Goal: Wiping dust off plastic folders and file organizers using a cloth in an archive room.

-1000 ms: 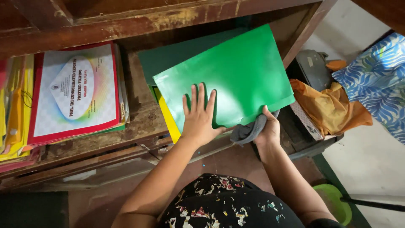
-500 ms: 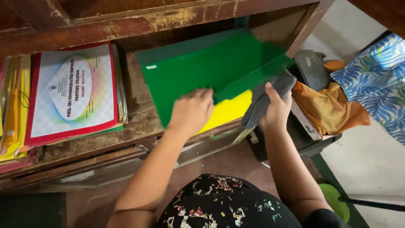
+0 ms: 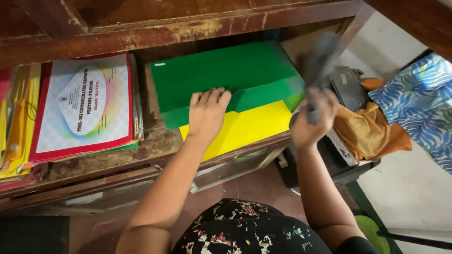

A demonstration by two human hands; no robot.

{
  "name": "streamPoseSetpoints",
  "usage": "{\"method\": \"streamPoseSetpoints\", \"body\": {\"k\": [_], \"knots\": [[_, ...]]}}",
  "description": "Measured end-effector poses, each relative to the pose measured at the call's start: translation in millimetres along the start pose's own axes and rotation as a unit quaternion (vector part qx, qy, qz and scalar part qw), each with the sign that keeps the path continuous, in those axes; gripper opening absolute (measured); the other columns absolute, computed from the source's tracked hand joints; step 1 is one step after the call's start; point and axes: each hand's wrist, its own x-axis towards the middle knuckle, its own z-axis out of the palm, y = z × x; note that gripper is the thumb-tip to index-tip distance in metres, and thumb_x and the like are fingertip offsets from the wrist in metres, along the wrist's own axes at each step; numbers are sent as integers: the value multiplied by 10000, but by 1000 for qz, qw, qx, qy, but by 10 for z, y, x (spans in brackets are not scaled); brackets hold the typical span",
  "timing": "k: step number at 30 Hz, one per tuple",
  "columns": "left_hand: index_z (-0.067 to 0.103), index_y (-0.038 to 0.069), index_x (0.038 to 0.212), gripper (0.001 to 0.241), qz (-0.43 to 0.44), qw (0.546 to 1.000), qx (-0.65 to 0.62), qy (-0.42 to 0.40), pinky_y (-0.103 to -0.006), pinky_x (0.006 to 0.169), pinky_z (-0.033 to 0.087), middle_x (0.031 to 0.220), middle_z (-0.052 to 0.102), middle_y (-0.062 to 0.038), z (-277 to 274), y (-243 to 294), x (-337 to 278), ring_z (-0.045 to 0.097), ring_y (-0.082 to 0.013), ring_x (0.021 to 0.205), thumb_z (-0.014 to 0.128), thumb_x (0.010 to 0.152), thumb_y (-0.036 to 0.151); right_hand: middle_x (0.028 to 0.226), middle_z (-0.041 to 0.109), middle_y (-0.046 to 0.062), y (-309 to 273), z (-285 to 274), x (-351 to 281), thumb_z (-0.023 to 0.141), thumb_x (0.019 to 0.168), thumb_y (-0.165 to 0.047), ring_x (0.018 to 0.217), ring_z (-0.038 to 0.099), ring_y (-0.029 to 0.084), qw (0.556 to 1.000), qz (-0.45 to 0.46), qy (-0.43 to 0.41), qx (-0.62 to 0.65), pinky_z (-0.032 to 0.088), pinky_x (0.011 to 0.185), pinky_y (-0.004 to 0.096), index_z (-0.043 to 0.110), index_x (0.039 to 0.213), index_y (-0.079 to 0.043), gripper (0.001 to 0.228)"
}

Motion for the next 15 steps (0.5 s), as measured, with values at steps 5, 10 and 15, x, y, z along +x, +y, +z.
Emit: {"method": "streamPoseSetpoints", "body": {"k": [5,10,15], "knots": [[599,174,969,196,20,997,-1,77,-371,808,464,1079,666,-39,-69,-63,145,680,-203,883,480,1042,37,1066,678,217,-145,64,-107,749,923,-200,984,645,424,985,-101,-125,57,521,924,518,841,994,-61,181],[589,167,847,209,8,996,-14,92,-390,809,395,1113,668,-35,53,-134,106,622,-214,881,534,1031,85,1070,662,217,-45,52,-118,739,977,-115,936,633,413,991,-81,-100,25,529,873,499,827,990,-42,115],[670,139,1044,178,-29,999,13,36,-363,815,383,1066,620,-24,259,-155,-26,584,-189,860,494,1048,115,1162,651,159,17,61,-239,718,944,-13,999,632,338,998,20,-54,-32,511,897,438,809,1062,-46,153]]}}
